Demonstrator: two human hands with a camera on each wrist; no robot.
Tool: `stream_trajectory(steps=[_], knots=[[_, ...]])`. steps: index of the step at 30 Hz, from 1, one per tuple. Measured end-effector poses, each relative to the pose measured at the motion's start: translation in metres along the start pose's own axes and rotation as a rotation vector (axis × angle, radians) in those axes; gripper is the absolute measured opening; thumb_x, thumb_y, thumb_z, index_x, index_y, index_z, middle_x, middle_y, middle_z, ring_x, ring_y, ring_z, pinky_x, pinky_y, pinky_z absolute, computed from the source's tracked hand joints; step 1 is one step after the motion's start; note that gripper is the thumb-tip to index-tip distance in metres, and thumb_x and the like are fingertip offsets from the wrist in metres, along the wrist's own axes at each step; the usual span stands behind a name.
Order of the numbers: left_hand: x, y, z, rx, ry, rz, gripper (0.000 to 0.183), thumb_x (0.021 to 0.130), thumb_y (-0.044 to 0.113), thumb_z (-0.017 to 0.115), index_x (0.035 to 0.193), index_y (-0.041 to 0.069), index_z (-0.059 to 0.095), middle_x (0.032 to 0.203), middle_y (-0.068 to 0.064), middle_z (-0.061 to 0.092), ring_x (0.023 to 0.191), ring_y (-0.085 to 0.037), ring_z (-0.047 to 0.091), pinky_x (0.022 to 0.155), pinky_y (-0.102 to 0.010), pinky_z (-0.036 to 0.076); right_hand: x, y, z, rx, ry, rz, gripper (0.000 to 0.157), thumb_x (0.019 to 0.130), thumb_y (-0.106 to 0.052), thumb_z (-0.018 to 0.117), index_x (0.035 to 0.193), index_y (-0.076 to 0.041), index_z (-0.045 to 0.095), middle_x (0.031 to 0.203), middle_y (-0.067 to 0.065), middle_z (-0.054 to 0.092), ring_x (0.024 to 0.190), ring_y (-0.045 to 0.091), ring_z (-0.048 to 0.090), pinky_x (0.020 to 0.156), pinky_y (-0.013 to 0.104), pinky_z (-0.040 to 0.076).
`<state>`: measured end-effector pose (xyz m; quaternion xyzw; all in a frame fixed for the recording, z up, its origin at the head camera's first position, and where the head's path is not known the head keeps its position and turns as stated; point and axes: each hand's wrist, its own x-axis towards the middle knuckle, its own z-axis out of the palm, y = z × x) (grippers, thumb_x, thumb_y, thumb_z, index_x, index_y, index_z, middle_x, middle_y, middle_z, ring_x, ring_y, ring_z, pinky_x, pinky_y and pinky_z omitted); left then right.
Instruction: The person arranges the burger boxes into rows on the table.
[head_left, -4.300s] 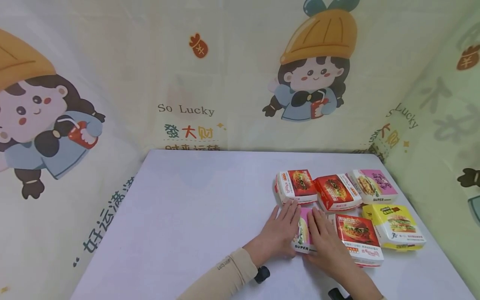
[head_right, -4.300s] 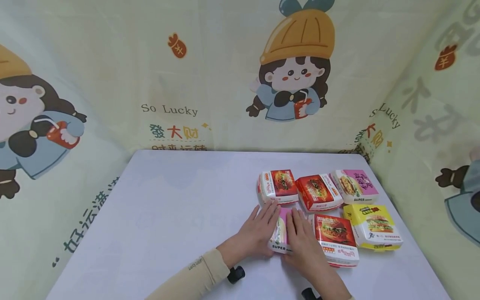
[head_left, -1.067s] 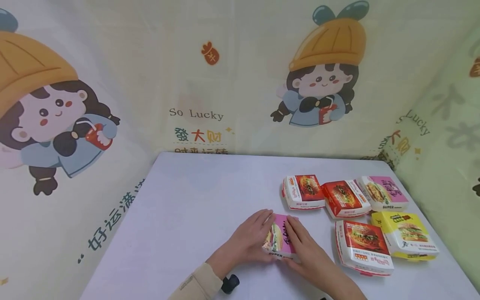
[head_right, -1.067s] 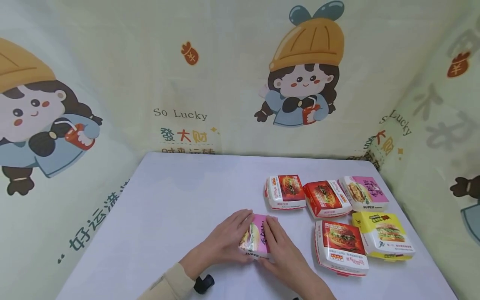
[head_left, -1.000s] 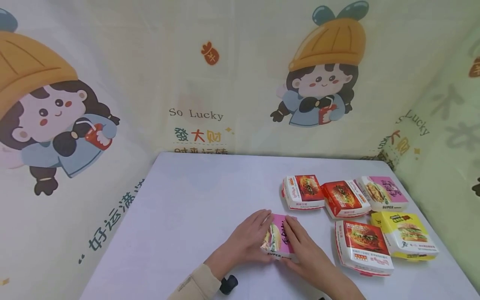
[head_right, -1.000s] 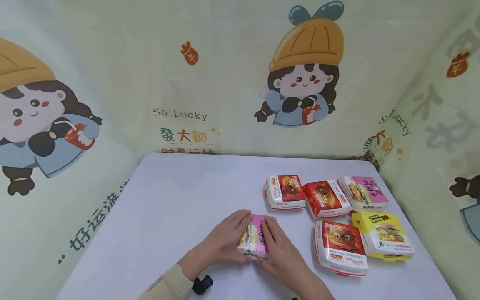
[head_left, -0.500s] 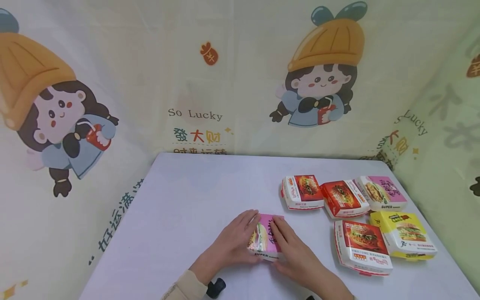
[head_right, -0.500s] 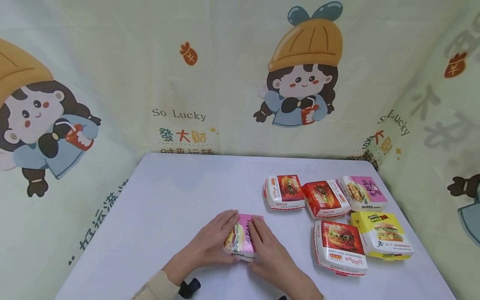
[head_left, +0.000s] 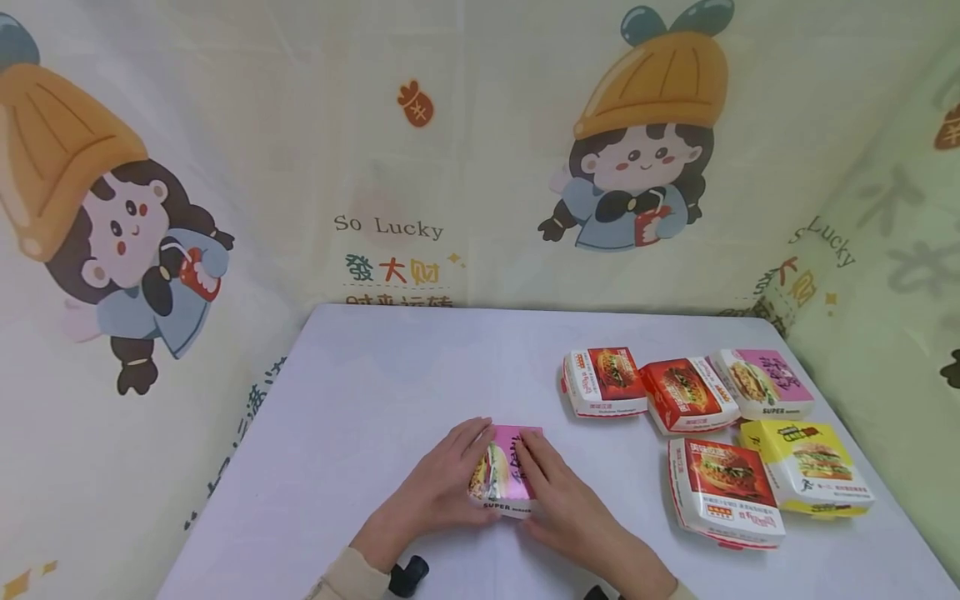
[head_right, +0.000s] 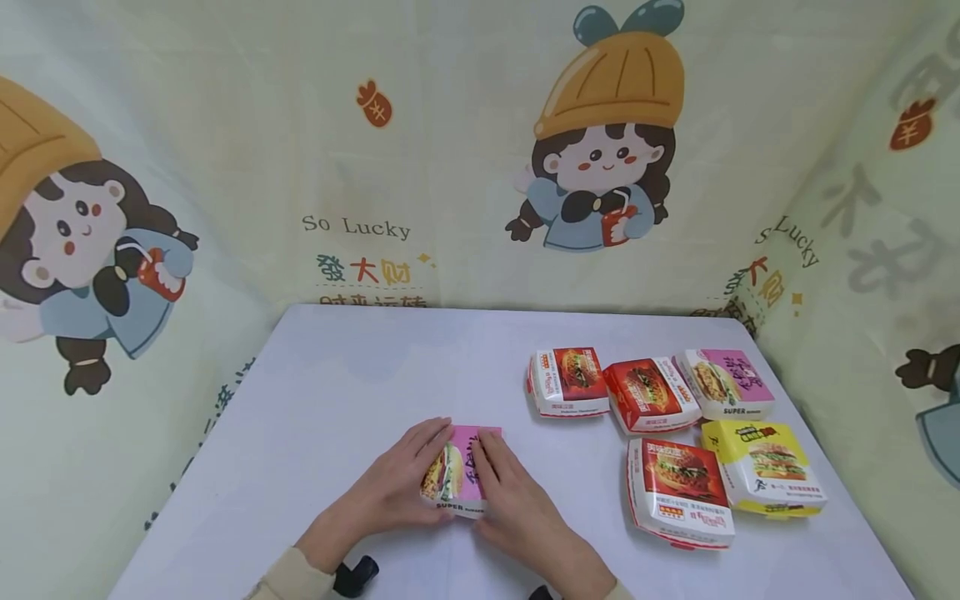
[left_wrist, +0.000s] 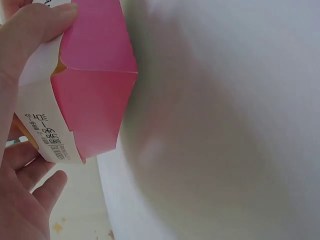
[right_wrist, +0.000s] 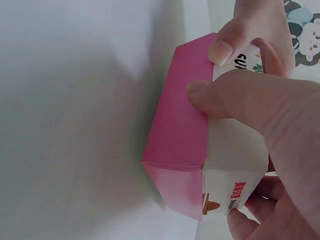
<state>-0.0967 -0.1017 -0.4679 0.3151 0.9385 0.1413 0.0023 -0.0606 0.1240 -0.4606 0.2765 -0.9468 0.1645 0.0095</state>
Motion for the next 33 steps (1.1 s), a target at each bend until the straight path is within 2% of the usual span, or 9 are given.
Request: stream_trajectory(steps=[8, 23, 29, 33], knots=[[-0.007, -0.010, -0.001, -0.037, 0.000, -0.030, 0.108, 0.074, 0.062, 0.076, 0.157, 0.011, 0.028, 0.163, -0.004, 0.028, 0.149, -0.021, 0.028, 0.117, -0.038, 0.037, 0.008, -0.007, 0.004, -0.026, -0.014, -0.028, 0.096, 0.078, -0.032, 0.084, 0.154, -0.004, 0.031, 0.163, 0.013, 0.025, 0.151, 0.028, 0.026, 0.115, 0.041, 0.037], [-0.014, -0.024, 0.000, -0.059, 0.085, -0.024, 0.108, 0.071, 0.058, 0.080, 0.155, 0.009, 0.033, 0.160, -0.005, 0.034, 0.147, -0.021, 0.033, 0.115, -0.037, 0.040, 0.020, -0.016, 0.007, -0.048, -0.032, -0.055, 0.091, 0.082, -0.028, 0.081, 0.154, -0.003, 0.031, 0.163, 0.016, 0.026, 0.151, 0.030, 0.027, 0.116, 0.042, 0.036], [-0.019, -0.029, 0.003, -0.072, 0.061, -0.031, 0.112, 0.070, 0.060, 0.081, 0.156, 0.011, 0.029, 0.163, -0.004, 0.030, 0.149, -0.022, 0.030, 0.116, -0.040, 0.037, 0.021, -0.018, 0.011, -0.020, -0.097, -0.022, 0.091, 0.083, -0.026, 0.080, 0.155, -0.005, 0.029, 0.165, 0.013, 0.022, 0.152, 0.029, 0.024, 0.117, 0.043, 0.035], [-0.021, -0.031, 0.003, -0.103, 0.037, -0.039, 0.114, 0.070, 0.061, 0.081, 0.157, 0.013, 0.027, 0.165, -0.002, 0.025, 0.152, -0.021, 0.024, 0.118, -0.042, 0.033, 0.021, -0.019, 0.013, -0.027, -0.091, -0.030, 0.089, 0.085, -0.028, 0.079, 0.155, -0.005, 0.030, 0.165, 0.013, 0.022, 0.152, 0.028, 0.023, 0.117, 0.042, 0.035]])
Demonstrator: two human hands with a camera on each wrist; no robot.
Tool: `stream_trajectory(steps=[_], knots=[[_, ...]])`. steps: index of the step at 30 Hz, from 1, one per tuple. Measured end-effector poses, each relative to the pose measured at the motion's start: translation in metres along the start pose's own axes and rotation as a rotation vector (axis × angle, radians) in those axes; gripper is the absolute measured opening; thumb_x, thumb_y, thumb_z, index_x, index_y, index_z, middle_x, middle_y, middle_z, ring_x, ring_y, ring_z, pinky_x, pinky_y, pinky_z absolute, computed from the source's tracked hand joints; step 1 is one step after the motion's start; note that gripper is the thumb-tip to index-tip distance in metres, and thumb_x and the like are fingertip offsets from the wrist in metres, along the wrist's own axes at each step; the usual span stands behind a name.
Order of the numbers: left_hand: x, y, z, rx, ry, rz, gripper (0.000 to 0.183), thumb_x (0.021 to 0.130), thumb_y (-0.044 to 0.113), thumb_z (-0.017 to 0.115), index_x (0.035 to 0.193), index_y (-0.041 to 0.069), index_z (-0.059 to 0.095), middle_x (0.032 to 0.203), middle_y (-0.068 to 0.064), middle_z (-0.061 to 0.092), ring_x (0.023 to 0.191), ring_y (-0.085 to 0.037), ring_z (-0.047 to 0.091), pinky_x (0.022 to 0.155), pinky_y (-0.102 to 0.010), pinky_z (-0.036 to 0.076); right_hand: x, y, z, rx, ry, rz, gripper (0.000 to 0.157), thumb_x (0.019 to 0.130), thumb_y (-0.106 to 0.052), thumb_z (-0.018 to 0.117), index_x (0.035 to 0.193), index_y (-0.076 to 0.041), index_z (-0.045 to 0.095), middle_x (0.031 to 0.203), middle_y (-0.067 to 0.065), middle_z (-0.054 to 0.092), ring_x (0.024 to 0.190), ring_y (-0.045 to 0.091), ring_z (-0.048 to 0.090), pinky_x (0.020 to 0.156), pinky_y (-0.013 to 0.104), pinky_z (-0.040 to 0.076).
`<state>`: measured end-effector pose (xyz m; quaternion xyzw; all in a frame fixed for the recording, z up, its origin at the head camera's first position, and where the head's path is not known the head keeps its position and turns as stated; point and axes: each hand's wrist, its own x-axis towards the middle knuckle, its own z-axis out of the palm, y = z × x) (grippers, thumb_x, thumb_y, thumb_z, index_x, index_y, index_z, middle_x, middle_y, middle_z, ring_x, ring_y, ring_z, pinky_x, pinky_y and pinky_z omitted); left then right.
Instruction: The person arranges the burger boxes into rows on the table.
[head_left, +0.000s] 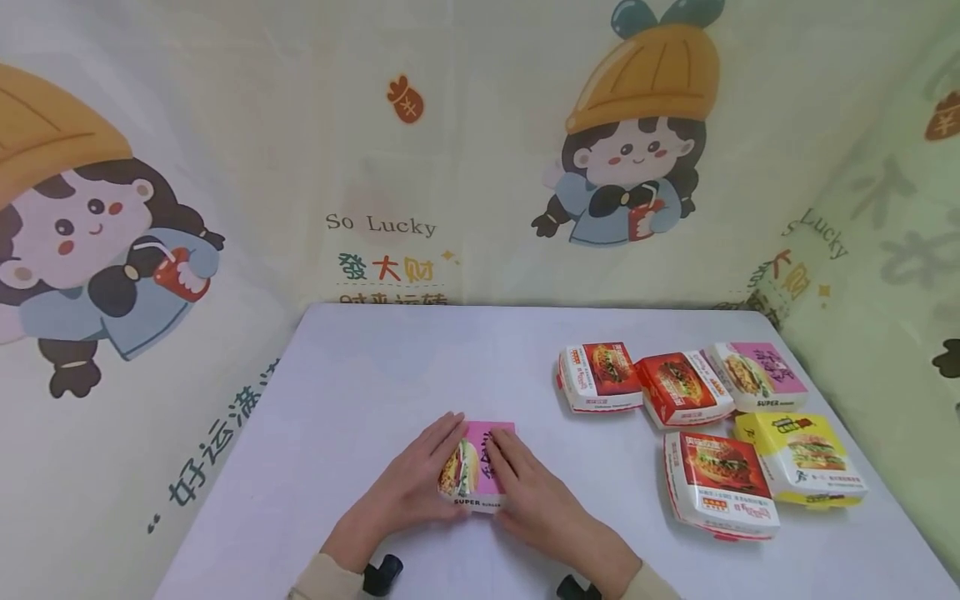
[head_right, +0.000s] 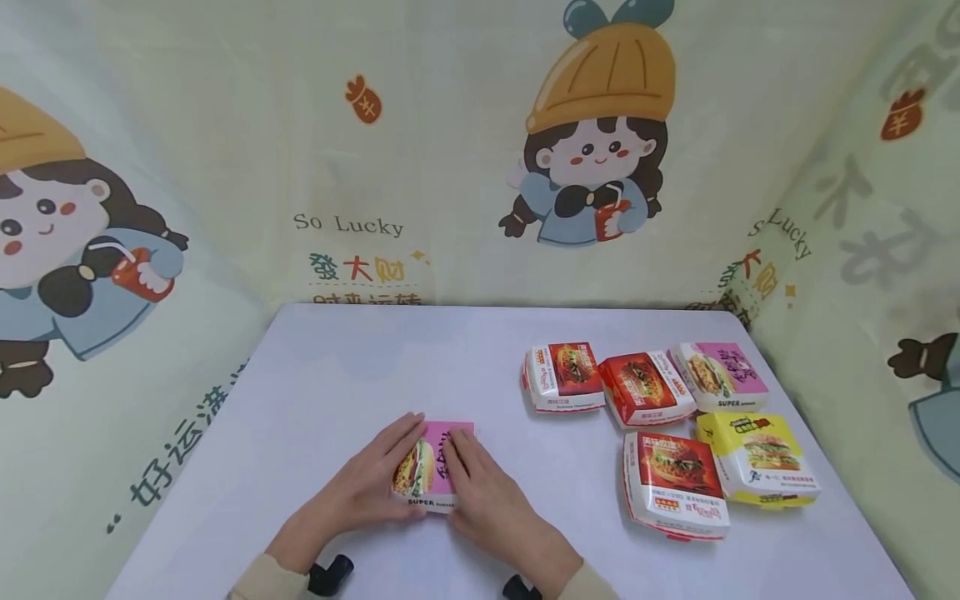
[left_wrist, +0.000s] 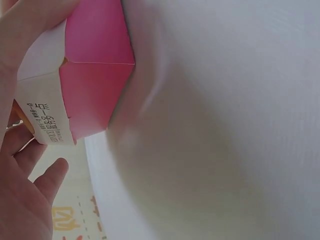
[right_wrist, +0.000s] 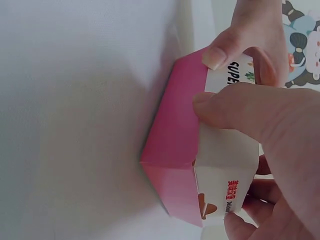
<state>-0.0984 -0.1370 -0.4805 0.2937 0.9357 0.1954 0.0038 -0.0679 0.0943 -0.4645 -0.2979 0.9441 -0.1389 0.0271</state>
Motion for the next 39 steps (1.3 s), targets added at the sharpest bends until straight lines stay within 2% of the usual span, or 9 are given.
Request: stream_trajectory(steps=[6, 14, 23, 39], knots=[[-0.0001, -0.0004, -0.0036, -0.019, -0.028, -0.014, 0.115, 0.069, 0.060, 0.083, 0.158, 0.014, 0.025, 0.166, -0.003, 0.023, 0.154, -0.021, 0.019, 0.119, -0.045, 0.033, -0.0004, 0.0000, -0.0003, 0.009, 0.006, -0.006, 0.085, 0.088, -0.032, 0.075, 0.155, -0.007, 0.030, 0.165, 0.011, 0.021, 0.152, 0.027, 0.023, 0.116, 0.042, 0.036], [-0.0003, -0.0008, -0.0022, 0.003, -0.030, -0.027, 0.117, 0.067, 0.058, 0.084, 0.158, 0.016, 0.024, 0.166, -0.003, 0.023, 0.154, -0.021, 0.018, 0.119, -0.044, 0.033, 0.0000, 0.0004, -0.0001, 0.023, -0.006, -0.005, 0.083, 0.091, -0.034, 0.072, 0.156, -0.007, 0.028, 0.166, 0.010, 0.019, 0.153, 0.026, 0.021, 0.117, 0.042, 0.035], [-0.0036, -0.0053, -0.0038, -0.020, -0.038, -0.059, 0.117, 0.067, 0.058, 0.085, 0.158, 0.017, 0.024, 0.166, 0.001, 0.021, 0.154, -0.020, 0.018, 0.120, -0.044, 0.030, -0.0027, 0.0016, 0.0030, -0.031, 0.085, -0.081, 0.078, 0.090, -0.032, 0.073, 0.152, -0.002, 0.035, 0.162, 0.015, 0.027, 0.150, 0.029, 0.028, 0.117, 0.043, 0.035], [-0.0049, -0.0051, -0.0068, -0.017, -0.031, -0.048, 0.116, 0.067, 0.051, 0.086, 0.158, 0.011, 0.025, 0.166, -0.005, 0.022, 0.154, -0.024, 0.017, 0.121, -0.046, 0.027, 0.0006, -0.0006, 0.0062, -0.012, 0.085, -0.076, 0.078, 0.091, -0.029, 0.072, 0.154, -0.004, 0.032, 0.163, 0.013, 0.025, 0.152, 0.027, 0.025, 0.119, 0.042, 0.032]])
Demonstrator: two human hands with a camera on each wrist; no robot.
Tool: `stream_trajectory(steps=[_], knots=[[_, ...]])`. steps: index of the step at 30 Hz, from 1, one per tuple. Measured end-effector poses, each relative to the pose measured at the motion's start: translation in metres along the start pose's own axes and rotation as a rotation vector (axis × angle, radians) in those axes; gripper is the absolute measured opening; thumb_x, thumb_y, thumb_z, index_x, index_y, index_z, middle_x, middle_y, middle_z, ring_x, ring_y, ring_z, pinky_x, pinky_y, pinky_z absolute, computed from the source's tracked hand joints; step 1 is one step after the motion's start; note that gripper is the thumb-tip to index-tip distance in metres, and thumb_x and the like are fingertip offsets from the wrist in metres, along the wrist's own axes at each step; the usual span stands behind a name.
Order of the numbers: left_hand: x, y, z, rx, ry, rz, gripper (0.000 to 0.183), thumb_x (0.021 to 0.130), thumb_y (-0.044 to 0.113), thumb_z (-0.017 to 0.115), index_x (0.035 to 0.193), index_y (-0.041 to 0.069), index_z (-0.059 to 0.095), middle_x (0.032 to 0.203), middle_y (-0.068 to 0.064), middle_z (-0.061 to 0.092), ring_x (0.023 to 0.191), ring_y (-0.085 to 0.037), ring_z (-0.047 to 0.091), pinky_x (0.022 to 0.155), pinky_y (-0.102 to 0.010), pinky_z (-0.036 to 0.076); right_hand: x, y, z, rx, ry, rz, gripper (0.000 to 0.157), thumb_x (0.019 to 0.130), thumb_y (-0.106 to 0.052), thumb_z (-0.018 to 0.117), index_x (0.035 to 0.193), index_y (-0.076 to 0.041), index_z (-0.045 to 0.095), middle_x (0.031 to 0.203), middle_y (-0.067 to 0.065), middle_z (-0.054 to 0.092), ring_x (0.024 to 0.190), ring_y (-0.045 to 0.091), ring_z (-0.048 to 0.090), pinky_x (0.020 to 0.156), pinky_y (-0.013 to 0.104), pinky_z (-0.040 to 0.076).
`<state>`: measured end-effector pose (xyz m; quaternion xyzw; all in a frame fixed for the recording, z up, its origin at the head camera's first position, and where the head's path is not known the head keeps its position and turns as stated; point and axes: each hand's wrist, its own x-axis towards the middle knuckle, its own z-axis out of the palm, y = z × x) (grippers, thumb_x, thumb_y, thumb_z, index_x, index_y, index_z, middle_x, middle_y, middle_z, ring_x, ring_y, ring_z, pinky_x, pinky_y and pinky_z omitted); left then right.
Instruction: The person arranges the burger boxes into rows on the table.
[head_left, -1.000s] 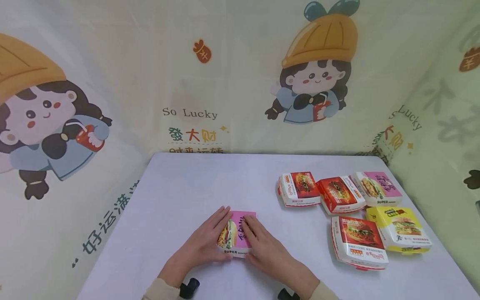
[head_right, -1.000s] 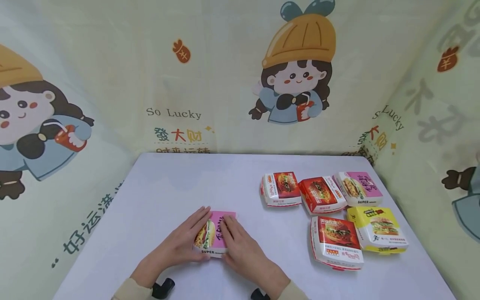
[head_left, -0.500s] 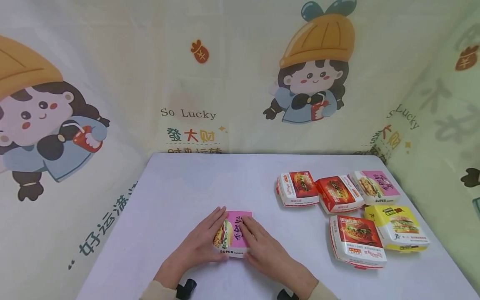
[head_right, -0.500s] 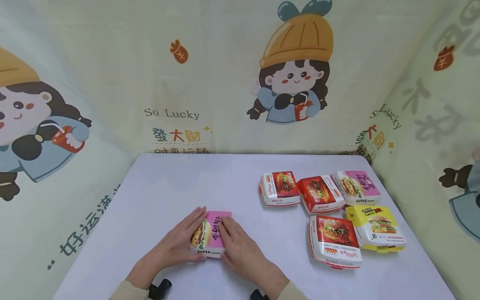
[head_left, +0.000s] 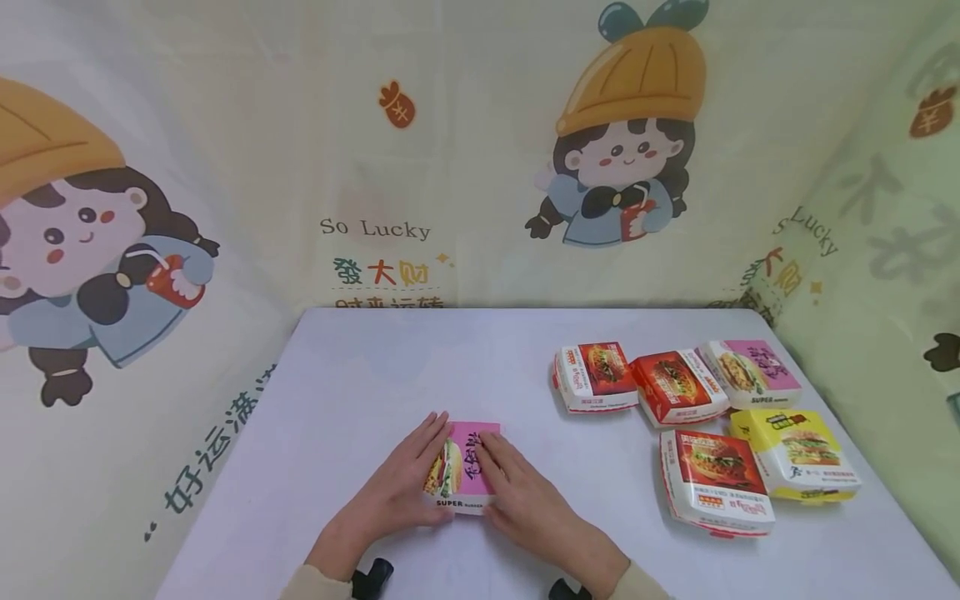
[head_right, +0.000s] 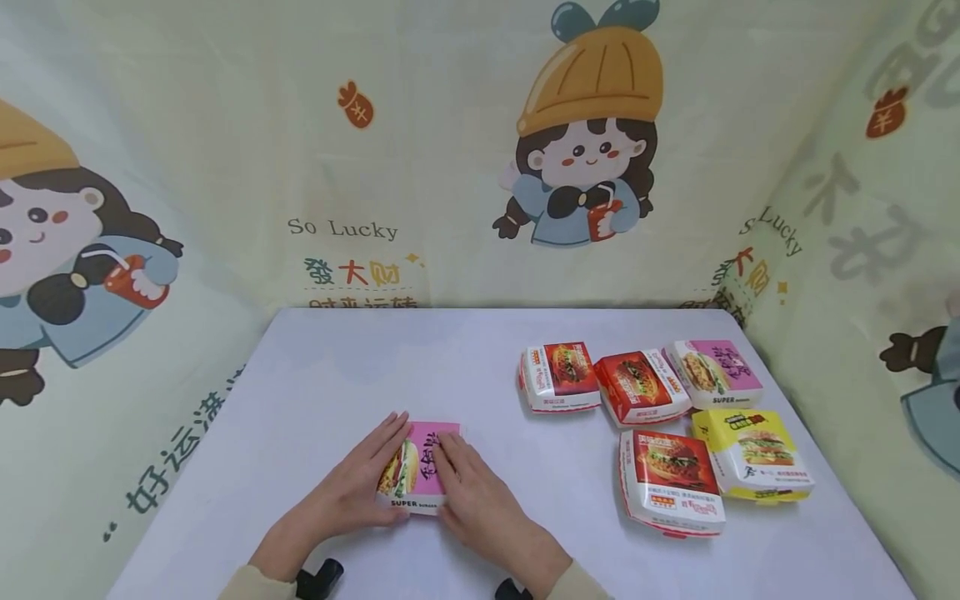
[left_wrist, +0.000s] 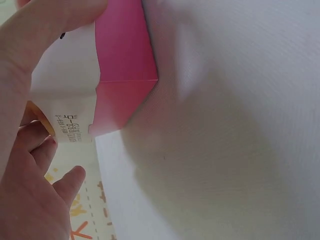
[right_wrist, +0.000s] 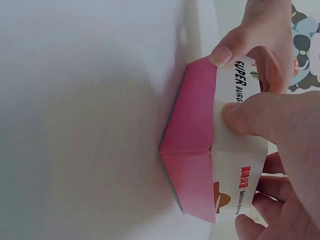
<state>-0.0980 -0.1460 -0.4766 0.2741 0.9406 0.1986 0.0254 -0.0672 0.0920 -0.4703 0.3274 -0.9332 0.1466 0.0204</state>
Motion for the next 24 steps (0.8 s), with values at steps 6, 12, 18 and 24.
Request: stream_trajectory(steps=[6, 12, 18, 24], knots=[[-0.001, 0.003, -0.002, 0.024, -0.004, 0.023, 0.115, 0.071, 0.052, 0.084, 0.158, 0.008, 0.023, 0.166, -0.008, 0.022, 0.154, -0.026, 0.018, 0.121, -0.047, 0.027, 0.000, -0.001, -0.001, -0.009, -0.007, 0.006, 0.078, 0.091, -0.031, 0.071, 0.153, -0.004, 0.033, 0.164, 0.013, 0.025, 0.152, 0.027, 0.024, 0.120, 0.042, 0.031], [-0.004, 0.007, -0.003, 0.032, -0.023, 0.004, 0.115, 0.071, 0.054, 0.083, 0.158, 0.008, 0.024, 0.166, -0.007, 0.022, 0.154, -0.025, 0.018, 0.122, -0.047, 0.025, -0.002, -0.001, 0.001, 0.007, -0.005, -0.003, 0.077, 0.091, -0.030, 0.071, 0.153, -0.004, 0.034, 0.164, 0.011, 0.026, 0.152, 0.026, 0.024, 0.119, 0.044, 0.031], [-0.005, 0.009, -0.005, 0.035, -0.016, 0.003, 0.115, 0.069, 0.056, 0.084, 0.157, 0.008, 0.026, 0.165, -0.008, 0.025, 0.153, -0.026, 0.021, 0.122, -0.048, 0.025, -0.004, -0.003, -0.001, 0.020, -0.011, 0.001, 0.077, 0.091, -0.031, 0.071, 0.154, -0.005, 0.033, 0.164, 0.010, 0.025, 0.152, 0.025, 0.024, 0.119, 0.046, 0.031], [-0.005, 0.011, -0.004, 0.053, 0.002, 0.011, 0.117, 0.068, 0.063, 0.082, 0.156, 0.007, 0.029, 0.164, -0.008, 0.027, 0.153, -0.027, 0.023, 0.122, -0.048, 0.026, -0.006, -0.004, -0.001, 0.014, -0.001, -0.019, 0.076, 0.091, -0.031, 0.071, 0.153, -0.004, 0.035, 0.163, 0.012, 0.027, 0.151, 0.026, 0.026, 0.119, 0.047, 0.031]])
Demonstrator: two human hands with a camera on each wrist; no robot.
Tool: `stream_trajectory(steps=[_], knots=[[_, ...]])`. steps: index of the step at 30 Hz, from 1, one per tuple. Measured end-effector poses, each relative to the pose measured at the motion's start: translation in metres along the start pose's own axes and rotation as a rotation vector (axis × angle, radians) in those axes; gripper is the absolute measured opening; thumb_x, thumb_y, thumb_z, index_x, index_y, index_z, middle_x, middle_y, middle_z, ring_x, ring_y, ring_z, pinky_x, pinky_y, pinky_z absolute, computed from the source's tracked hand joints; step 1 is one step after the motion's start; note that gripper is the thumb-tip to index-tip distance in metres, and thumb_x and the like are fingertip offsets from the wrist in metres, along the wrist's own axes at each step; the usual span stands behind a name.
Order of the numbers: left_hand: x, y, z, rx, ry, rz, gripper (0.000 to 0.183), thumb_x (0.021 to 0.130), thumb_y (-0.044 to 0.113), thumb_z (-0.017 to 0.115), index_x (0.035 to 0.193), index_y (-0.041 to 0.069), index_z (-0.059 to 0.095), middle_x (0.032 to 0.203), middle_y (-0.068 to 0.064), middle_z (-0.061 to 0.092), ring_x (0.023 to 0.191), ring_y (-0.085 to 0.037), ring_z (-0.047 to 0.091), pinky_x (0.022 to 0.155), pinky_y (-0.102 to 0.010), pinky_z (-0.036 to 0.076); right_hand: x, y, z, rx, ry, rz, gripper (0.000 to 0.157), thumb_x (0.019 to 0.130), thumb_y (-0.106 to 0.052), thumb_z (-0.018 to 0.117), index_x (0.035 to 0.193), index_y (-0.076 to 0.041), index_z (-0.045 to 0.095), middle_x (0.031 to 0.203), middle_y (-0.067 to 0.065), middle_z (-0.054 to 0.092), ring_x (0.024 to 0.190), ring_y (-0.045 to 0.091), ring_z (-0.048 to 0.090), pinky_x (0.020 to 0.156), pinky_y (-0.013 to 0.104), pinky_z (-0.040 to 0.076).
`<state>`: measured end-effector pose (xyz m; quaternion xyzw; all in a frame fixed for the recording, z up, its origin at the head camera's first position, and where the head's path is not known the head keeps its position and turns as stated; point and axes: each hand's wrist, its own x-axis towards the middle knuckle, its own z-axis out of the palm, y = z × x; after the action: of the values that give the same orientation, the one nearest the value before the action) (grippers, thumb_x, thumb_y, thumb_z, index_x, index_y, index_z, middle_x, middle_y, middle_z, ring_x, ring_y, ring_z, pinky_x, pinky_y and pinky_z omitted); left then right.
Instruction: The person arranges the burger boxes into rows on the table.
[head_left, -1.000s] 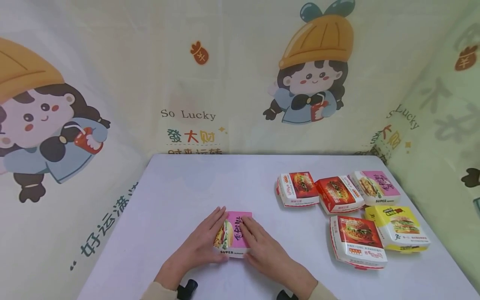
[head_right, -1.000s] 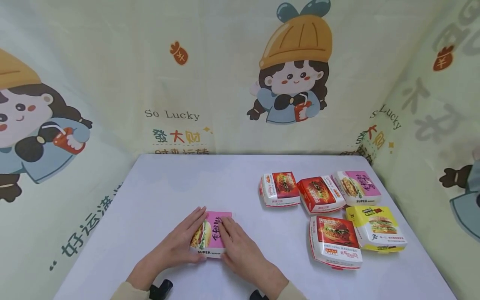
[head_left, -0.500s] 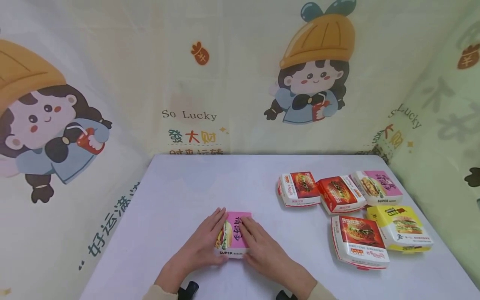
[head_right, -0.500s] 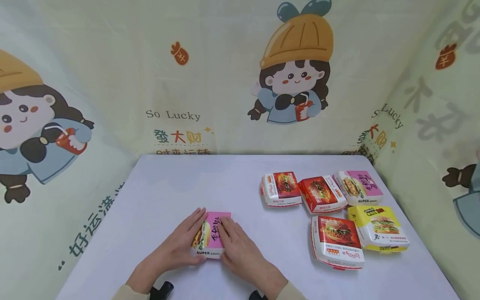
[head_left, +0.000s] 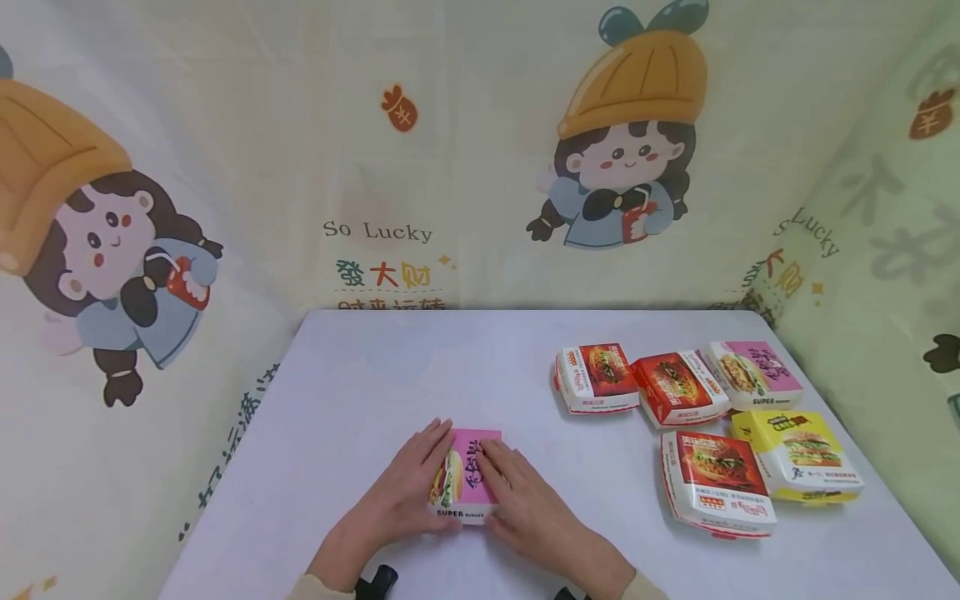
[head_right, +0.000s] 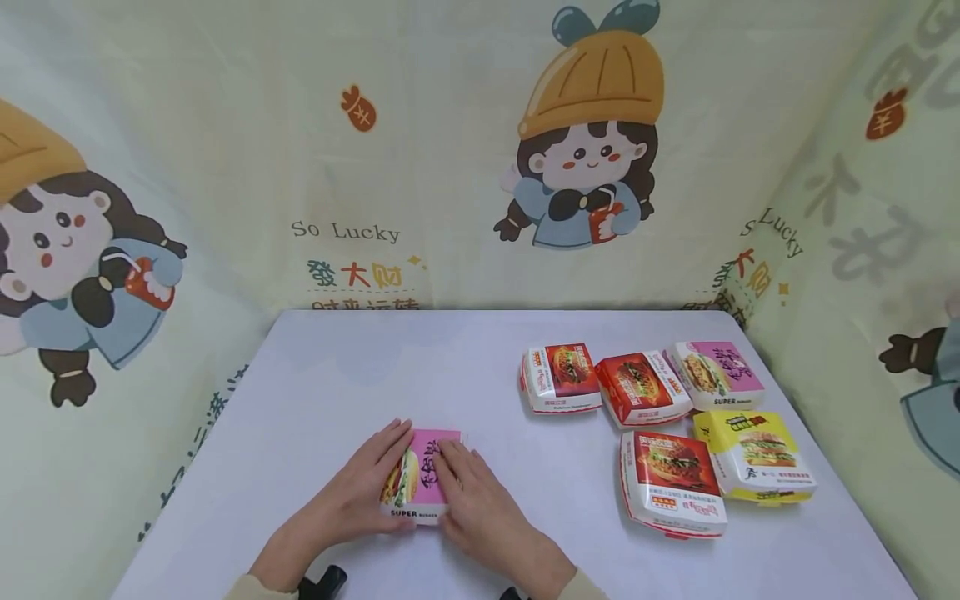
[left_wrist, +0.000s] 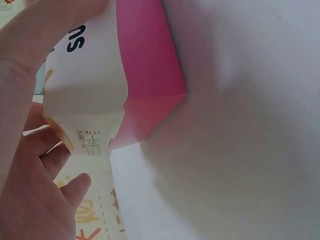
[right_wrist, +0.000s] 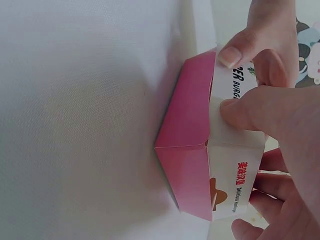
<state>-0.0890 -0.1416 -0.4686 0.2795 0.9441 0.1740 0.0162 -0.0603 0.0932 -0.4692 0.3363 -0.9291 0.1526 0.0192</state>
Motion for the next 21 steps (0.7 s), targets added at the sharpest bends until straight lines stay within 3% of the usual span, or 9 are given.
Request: stream_trajectory(steps=[12, 21], knots=[[0.001, 0.002, 0.000, 0.001, 0.005, 0.012, 0.117, 0.067, 0.063, 0.083, 0.155, 0.006, 0.031, 0.163, -0.008, 0.029, 0.152, -0.026, 0.024, 0.122, -0.048, 0.027, 0.000, -0.001, -0.001, -0.020, 0.028, -0.019, 0.078, 0.089, -0.034, 0.073, 0.152, -0.004, 0.037, 0.161, 0.012, 0.032, 0.150, 0.027, 0.029, 0.118, 0.047, 0.033], [0.004, 0.006, 0.001, 0.016, 0.084, 0.080, 0.113, 0.067, 0.060, 0.084, 0.151, 0.002, 0.037, 0.161, -0.010, 0.033, 0.150, -0.028, 0.028, 0.120, -0.049, 0.029, -0.002, 0.002, -0.011, 0.052, -0.033, 0.059, 0.083, 0.089, -0.043, 0.071, 0.154, -0.008, 0.033, 0.164, 0.008, 0.025, 0.152, 0.026, 0.023, 0.120, 0.049, 0.028]])
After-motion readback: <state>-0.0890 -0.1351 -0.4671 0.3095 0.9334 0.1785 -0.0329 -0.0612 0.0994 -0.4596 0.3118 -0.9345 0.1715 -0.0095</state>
